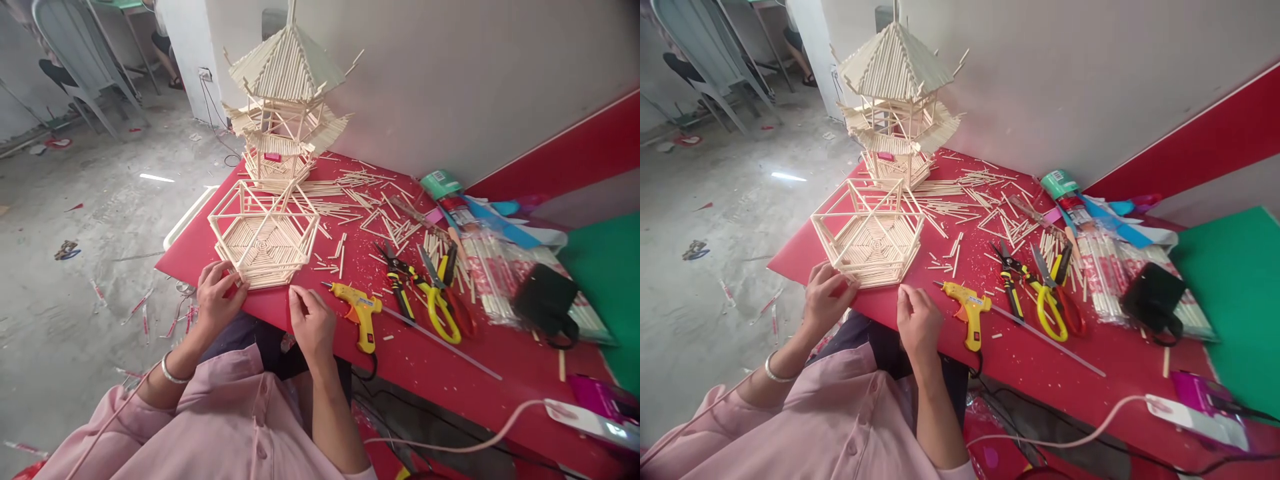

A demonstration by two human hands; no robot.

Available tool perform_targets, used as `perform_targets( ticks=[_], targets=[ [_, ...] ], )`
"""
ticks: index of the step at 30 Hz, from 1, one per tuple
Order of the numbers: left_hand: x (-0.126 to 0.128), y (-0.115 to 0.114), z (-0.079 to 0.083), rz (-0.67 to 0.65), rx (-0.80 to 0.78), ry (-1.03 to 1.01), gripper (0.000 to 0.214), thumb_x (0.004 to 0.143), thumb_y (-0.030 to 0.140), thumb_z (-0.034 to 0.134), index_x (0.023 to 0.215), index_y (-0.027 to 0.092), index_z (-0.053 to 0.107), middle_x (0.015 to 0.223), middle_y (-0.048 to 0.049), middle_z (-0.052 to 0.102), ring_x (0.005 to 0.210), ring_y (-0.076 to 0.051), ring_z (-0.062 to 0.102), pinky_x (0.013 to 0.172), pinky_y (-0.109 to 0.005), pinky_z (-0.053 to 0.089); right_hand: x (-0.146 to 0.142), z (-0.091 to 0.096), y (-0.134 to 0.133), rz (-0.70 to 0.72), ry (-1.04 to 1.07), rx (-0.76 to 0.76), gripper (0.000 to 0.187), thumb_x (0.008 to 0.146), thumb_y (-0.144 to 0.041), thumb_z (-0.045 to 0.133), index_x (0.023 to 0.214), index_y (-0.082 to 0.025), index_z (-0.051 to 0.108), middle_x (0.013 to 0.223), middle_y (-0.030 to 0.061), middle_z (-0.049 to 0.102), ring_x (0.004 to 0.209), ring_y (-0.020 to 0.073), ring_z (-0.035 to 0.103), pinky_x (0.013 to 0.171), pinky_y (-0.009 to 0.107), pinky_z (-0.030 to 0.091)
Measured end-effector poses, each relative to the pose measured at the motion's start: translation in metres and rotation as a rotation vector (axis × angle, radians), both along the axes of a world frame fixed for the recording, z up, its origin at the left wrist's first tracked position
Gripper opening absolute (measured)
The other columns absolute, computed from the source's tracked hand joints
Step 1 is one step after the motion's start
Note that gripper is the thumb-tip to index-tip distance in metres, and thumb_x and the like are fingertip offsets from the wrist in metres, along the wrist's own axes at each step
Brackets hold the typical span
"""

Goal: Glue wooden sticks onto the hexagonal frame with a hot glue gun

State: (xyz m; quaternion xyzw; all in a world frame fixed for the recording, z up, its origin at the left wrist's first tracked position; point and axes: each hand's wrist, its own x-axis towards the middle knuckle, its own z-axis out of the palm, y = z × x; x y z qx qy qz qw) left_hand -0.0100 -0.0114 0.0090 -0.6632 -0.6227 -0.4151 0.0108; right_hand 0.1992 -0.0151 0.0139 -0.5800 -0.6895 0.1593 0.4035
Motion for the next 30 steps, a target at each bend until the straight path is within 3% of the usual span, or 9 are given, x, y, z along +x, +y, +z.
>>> perform_targets(
  ticks=[8,15,30],
  targets=[
    [0.001,0.001,0.002,0.010,-0.007,-0.017,0.010,0.085,0.030,0.066,0.079,0.025,0.072,0.096,-0.0069,0.072,0.102,-0.027,0.060,0.091,-0.045,0.051,-0.003,0.001,0.002,-0.059,-0.097,0.010,0.032,0.099,-0.035,0.047,0.109,-0.019,0.073,0.091,0.0077,0.075,0.080,0.0193,0.070,0.072,0.028,0.051],
    [0.001,0.000,0.006,-0.017,-0.008,-0.034,0.012,0.088,0.029,0.065,0.079,0.024,0.072,0.092,-0.0071,0.071,0.101,-0.026,0.060,0.090,-0.045,0.052,-0.008,0.004,0.002,-0.042,-0.170,-0.009,0.029,0.098,-0.031,0.049,0.112,-0.023,0.073,0.088,0.0050,0.073,0.082,0.0178,0.069,0.068,0.025,0.046],
    [-0.008,0.003,0.004,0.012,-0.043,-0.133,0.016,0.086,0.039,0.068,0.082,0.025,0.073,0.105,-0.0056,0.072,0.106,-0.026,0.060,0.092,-0.044,0.052,-0.006,-0.005,0.005,-0.024,0.064,-0.080,0.039,0.094,-0.035,0.053,0.129,-0.021,0.063,0.109,0.0086,0.075,0.081,0.0193,0.070,0.077,0.029,0.053]
  ],
)
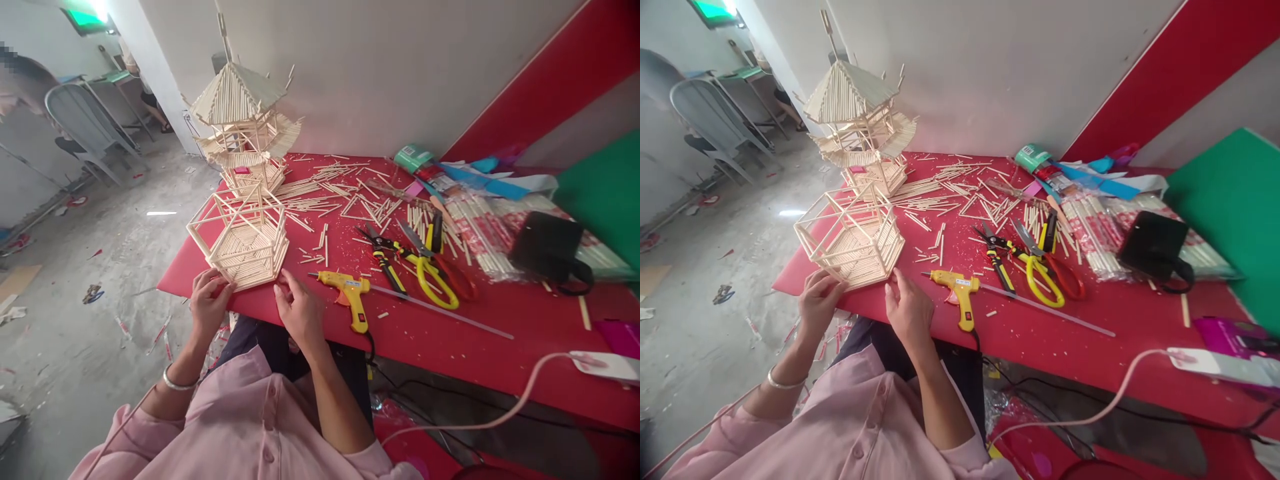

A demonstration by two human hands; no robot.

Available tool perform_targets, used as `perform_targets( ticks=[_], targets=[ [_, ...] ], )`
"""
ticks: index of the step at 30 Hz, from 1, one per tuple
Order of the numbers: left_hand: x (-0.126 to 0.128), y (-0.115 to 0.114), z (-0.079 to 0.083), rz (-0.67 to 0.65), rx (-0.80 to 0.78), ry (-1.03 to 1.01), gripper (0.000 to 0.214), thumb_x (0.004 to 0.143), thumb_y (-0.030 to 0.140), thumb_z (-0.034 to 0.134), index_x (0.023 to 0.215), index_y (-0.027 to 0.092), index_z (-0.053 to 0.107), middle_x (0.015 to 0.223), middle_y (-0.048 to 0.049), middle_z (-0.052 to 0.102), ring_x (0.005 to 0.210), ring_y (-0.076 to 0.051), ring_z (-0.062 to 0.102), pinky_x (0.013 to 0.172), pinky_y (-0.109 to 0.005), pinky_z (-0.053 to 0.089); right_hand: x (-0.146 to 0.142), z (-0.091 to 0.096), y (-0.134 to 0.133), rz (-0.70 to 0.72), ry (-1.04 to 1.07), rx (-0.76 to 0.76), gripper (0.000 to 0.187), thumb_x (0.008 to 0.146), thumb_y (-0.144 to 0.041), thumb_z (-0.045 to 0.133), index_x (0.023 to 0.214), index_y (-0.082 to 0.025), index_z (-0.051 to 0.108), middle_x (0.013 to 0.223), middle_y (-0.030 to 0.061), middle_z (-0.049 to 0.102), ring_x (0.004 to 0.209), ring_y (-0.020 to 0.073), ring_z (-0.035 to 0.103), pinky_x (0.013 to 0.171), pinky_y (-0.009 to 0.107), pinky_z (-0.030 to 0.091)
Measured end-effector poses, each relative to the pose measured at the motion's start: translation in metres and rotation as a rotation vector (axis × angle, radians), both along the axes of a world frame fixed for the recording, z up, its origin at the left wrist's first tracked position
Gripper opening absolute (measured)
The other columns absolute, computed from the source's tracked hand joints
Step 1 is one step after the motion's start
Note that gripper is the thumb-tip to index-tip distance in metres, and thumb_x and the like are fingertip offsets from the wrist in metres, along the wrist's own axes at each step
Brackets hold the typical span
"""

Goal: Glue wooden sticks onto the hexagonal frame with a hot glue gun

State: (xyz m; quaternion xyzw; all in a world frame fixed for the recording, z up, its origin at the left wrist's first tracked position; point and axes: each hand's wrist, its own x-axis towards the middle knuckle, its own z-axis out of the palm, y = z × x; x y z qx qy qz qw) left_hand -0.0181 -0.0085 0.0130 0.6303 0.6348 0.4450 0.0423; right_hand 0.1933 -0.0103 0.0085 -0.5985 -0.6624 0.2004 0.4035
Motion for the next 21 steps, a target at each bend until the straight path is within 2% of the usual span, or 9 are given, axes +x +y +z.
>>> perform_targets(
  ticks=[3,7,12,17,21],
  targets=[
    [0.005,-0.001,-0.003,0.003,0.015,0.031,0.015,0.085,0.037,0.068,0.079,0.024,0.072,0.100,-0.0062,0.071,0.104,-0.026,0.059,0.090,-0.044,0.053,0.000,0.000,-0.001,0.022,-0.002,-0.001,0.036,0.093,-0.033,0.053,0.126,-0.022,0.064,0.109,0.0083,0.075,0.080,0.0188,0.070,0.076,0.029,0.053],
    [0.011,-0.003,-0.005,-0.009,0.027,0.059,0.013,0.086,0.033,0.067,0.077,0.025,0.072,0.095,-0.0057,0.070,0.101,-0.025,0.059,0.089,-0.043,0.052,0.001,-0.003,-0.002,-0.019,-0.018,0.011,0.031,0.094,-0.029,0.051,0.119,-0.019,0.067,0.103,0.0087,0.075,0.082,0.0200,0.070,0.078,0.030,0.053],
    [0.011,-0.005,-0.005,-0.030,0.073,0.083,0.010,0.086,0.032,0.068,0.083,0.024,0.073,0.099,-0.0067,0.070,0.101,-0.025,0.061,0.089,-0.042,0.053,0.000,-0.007,-0.003,-0.056,-0.021,0.064,0.030,0.096,-0.028,0.047,0.113,-0.017,0.070,0.101,0.0099,0.076,0.091,0.0218,0.071,0.083,0.031,0.053],
    [0.007,-0.008,-0.004,-0.080,0.137,0.075,0.009,0.086,0.029,0.070,0.089,0.021,0.073,0.103,-0.0087,0.071,0.102,-0.024,0.062,0.089,-0.043,0.053,0.000,-0.006,-0.003,-0.075,-0.057,0.089,0.030,0.096,-0.028,0.046,0.109,-0.017,0.071,0.100,0.0107,0.076,0.091,0.0214,0.071,0.083,0.031,0.054],
    [0.007,-0.010,-0.001,-0.096,0.128,0.017,0.007,0.087,0.027,0.069,0.089,0.022,0.073,0.105,-0.0085,0.071,0.102,-0.023,0.062,0.089,-0.043,0.053,0.004,-0.003,-0.001,-0.070,-0.050,0.075,0.031,0.095,-0.031,0.048,0.108,-0.016,0.073,0.100,0.0123,0.076,0.092,0.0216,0.072,0.085,0.031,0.054]
  ],
)
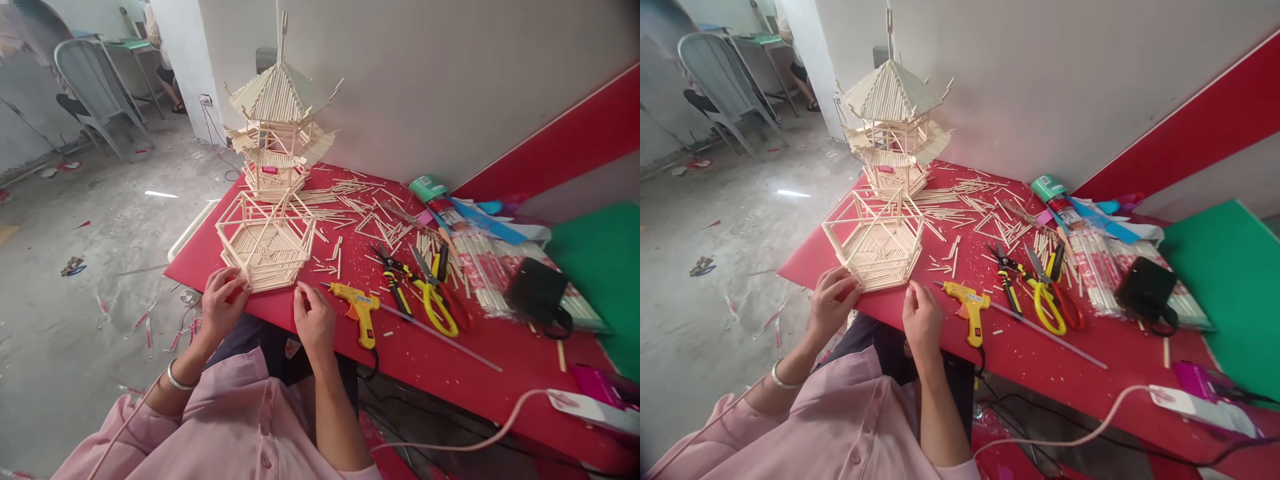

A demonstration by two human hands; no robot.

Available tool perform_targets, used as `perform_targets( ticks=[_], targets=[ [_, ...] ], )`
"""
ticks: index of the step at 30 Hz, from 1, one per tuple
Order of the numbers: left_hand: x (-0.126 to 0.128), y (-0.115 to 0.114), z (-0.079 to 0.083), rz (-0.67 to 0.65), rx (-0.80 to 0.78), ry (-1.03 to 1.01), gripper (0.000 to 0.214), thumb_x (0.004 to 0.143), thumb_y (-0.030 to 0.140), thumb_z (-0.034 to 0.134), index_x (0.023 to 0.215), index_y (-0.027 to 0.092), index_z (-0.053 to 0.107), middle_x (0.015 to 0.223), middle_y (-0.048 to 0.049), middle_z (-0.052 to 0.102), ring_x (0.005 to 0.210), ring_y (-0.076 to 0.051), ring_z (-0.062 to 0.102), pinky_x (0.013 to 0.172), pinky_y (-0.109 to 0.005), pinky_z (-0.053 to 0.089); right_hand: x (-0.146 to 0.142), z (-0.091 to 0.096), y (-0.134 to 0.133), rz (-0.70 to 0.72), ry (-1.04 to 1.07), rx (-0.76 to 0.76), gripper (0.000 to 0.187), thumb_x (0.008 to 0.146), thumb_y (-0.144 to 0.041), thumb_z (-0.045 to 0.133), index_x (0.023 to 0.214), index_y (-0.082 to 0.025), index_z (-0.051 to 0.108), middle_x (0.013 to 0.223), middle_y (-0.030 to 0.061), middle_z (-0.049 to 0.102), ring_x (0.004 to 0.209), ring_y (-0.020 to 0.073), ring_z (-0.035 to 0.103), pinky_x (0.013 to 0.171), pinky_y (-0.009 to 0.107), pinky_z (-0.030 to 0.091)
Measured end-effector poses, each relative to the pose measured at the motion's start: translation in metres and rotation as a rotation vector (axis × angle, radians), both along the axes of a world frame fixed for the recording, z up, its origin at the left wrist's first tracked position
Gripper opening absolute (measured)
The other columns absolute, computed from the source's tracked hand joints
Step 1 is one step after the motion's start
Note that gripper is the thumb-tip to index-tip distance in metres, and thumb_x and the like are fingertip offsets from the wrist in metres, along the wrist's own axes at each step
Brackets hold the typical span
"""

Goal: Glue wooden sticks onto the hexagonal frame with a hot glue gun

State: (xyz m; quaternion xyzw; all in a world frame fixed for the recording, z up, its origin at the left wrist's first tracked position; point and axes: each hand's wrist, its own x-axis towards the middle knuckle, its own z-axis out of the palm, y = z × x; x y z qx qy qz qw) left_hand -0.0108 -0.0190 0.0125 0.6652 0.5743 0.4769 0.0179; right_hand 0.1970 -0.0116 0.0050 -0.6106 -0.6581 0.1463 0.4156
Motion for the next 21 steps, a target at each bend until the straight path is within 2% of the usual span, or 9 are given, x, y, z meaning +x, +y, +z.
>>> perform_targets(
  ticks=[7,13,17,21],
  targets=[
    [0.002,-0.001,0.008,-0.032,-0.018,-0.130,0.009,0.089,0.024,0.064,0.090,0.022,0.073,0.106,-0.0082,0.071,0.101,-0.022,0.063,0.090,-0.042,0.053,0.006,0.018,-0.004,-0.051,0.077,-0.029,0.033,0.094,-0.039,0.053,0.104,-0.017,0.075,0.097,0.0106,0.077,0.075,0.0180,0.071,0.074,0.028,0.056],
    [0.005,-0.003,0.005,-0.010,0.010,-0.213,0.008,0.088,0.022,0.065,0.091,0.021,0.073,0.106,-0.0078,0.071,0.100,-0.021,0.064,0.089,-0.040,0.053,0.011,0.032,-0.013,-0.098,-0.005,0.060,0.033,0.093,-0.040,0.054,0.103,-0.017,0.076,0.093,0.0103,0.078,0.071,0.0169,0.069,0.068,0.027,0.055],
    [0.007,-0.009,0.003,0.022,0.052,-0.264,0.008,0.088,0.020,0.066,0.092,0.021,0.073,0.100,-0.0064,0.070,0.094,-0.019,0.065,0.085,-0.038,0.054,0.034,0.039,-0.020,-0.218,-0.072,0.091,0.035,0.092,-0.043,0.054,0.100,-0.017,0.077,0.095,0.0117,0.078,0.074,0.0192,0.071,0.072,0.029,0.056],
    [0.013,-0.017,0.007,0.027,0.171,-0.272,0.006,0.087,0.016,0.067,0.089,0.020,0.071,0.088,-0.0040,0.068,0.083,-0.016,0.064,0.076,-0.032,0.055,0.062,0.046,-0.030,-0.343,-0.089,0.048,0.038,0.091,-0.047,0.054,0.097,-0.017,0.077,0.091,0.0115,0.078,0.078,0.0226,0.073,0.076,0.031,0.055]
  ],
)
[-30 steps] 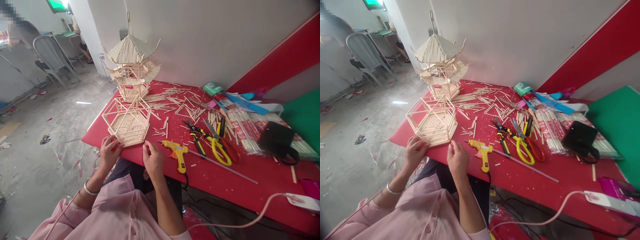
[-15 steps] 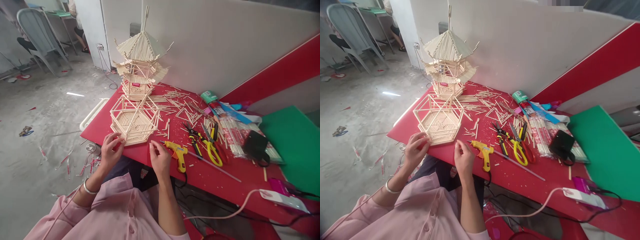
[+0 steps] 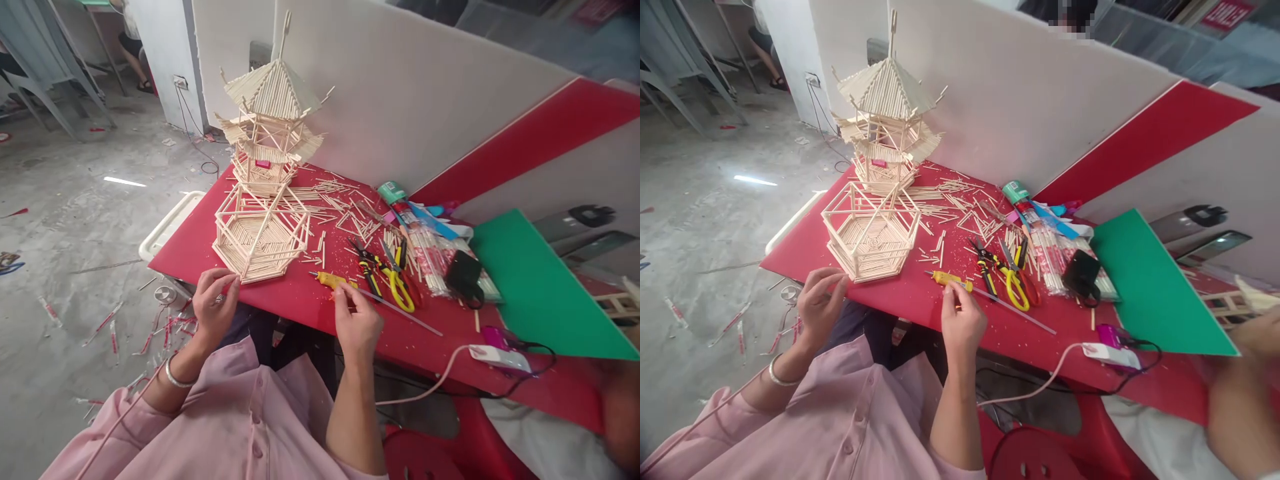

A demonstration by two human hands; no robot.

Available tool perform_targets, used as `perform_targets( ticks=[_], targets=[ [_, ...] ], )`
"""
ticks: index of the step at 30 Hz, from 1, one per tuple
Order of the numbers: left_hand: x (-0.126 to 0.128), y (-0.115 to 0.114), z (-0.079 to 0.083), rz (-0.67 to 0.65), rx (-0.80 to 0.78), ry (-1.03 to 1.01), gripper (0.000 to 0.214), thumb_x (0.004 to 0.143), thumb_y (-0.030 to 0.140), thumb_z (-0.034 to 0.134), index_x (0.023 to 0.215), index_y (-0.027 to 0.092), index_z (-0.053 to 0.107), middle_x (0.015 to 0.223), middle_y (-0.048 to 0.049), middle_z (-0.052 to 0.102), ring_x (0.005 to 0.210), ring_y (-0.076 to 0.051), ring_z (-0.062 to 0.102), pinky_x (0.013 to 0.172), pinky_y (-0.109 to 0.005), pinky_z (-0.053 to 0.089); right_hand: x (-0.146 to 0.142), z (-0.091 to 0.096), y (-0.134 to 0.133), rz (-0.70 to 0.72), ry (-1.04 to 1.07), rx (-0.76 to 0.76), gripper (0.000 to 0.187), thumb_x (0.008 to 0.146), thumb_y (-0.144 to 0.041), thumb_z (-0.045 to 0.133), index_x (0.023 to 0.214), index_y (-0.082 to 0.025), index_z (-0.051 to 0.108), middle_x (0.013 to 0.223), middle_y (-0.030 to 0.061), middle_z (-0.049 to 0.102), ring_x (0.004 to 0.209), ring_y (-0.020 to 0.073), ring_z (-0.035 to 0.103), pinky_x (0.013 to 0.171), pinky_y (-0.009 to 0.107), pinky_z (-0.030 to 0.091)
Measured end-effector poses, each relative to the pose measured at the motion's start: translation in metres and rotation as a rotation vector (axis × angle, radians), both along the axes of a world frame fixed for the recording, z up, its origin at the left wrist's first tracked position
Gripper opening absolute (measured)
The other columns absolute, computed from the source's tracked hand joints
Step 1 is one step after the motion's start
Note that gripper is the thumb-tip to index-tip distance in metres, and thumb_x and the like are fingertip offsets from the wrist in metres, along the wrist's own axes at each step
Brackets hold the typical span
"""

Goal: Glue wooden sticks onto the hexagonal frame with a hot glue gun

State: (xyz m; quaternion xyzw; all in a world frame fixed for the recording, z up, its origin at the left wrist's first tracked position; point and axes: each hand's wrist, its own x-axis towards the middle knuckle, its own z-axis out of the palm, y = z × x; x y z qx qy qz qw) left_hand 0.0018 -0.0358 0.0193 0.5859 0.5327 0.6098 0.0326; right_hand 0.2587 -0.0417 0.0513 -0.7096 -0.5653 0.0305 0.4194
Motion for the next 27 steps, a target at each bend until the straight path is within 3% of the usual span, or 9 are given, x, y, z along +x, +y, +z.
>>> perform_targets(
  ticks=[3,6,9,13,17,21,24,27],
  targets=[
    [0.012,-0.005,0.007,-0.123,0.036,0.030,0.007,0.087,0.014,0.066,0.088,0.020,0.070,0.086,-0.0042,0.068,0.077,-0.015,0.065,0.071,-0.029,0.055,0.012,0.007,-0.003,-0.061,0.006,-0.090,0.042,0.090,-0.051,0.054,0.094,-0.018,0.078,0.082,0.0104,0.078,0.077,0.0247,0.073,0.074,0.032,0.053],
    [0.028,-0.008,0.013,-0.331,0.013,0.041,0.008,0.090,0.015,0.063,0.088,0.020,0.069,0.085,-0.0056,0.069,0.075,-0.015,0.066,0.068,-0.028,0.055,0.018,0.017,0.006,-0.008,-0.034,-0.221,0.037,0.089,-0.050,0.055,0.096,-0.021,0.077,0.086,0.0085,0.078,0.081,0.0252,0.073,0.074,0.032,0.052],
    [0.043,-0.005,0.016,-0.480,-0.033,0.046,0.009,0.090,0.015,0.061,0.089,0.020,0.069,0.086,-0.0063,0.069,0.077,-0.015,0.067,0.069,-0.027,0.056,0.023,0.030,0.031,0.136,-0.093,-0.349,0.028,0.088,-0.038,0.055,0.101,-0.024,0.075,0.096,0.0056,0.078,0.089,0.0219,0.072,0.079,0.029,0.051],
    [0.055,0.002,0.021,-0.532,-0.096,0.022,0.010,0.090,0.014,0.061,0.087,0.019,0.070,0.087,-0.0065,0.070,0.077,-0.014,0.068,0.070,-0.026,0.056,0.026,0.044,0.081,0.223,-0.284,-0.571,0.025,0.086,-0.030,0.056,0.104,-0.026,0.074,0.102,0.0030,0.077,0.095,0.0194,0.071,0.081,0.027,0.050],
    [0.052,0.002,0.021,-0.498,-0.125,0.006,0.012,0.090,0.015,0.061,0.082,0.018,0.070,0.085,-0.0054,0.071,0.075,-0.014,0.068,0.069,-0.024,0.055,0.019,0.042,0.128,0.190,-0.416,-0.694,0.022,0.081,-0.030,0.062,0.098,-0.024,0.076,0.106,0.0074,0.076,0.100,0.0251,0.070,0.084,0.033,0.050],
    [0.036,-0.006,0.012,-0.380,-0.123,0.005,0.010,0.089,0.015,0.062,0.084,0.019,0.069,0.087,-0.0047,0.071,0.074,-0.013,0.066,0.064,-0.023,0.053,0.009,0.033,0.156,0.147,-0.459,-0.744,0.019,0.066,-0.018,0.072,0.085,-0.018,0.078,0.099,0.0164,0.076,0.099,0.0306,0.070,0.086,0.038,0.050],
    [0.022,-0.008,0.003,-0.208,-0.080,-0.003,0.006,0.087,0.016,0.065,0.083,0.019,0.068,0.085,-0.0036,0.067,0.069,-0.012,0.062,0.061,-0.024,0.052,0.013,0.036,0.160,0.128,-0.476,-0.747,0.020,0.063,-0.013,0.071,0.082,-0.016,0.077,0.095,0.0181,0.075,0.096,0.0319,0.070,0.083,0.040,0.050],
    [0.008,-0.001,-0.005,-0.051,-0.104,0.027,0.005,0.085,0.022,0.069,0.083,0.019,0.065,0.089,-0.0044,0.065,0.075,-0.014,0.062,0.064,-0.027,0.053,0.025,0.046,0.141,0.130,-0.374,-0.642,0.013,0.068,-0.018,0.068,0.078,-0.018,0.076,0.086,0.0119,0.075,0.088,0.0270,0.070,0.077,0.036,0.051]
  ],
)
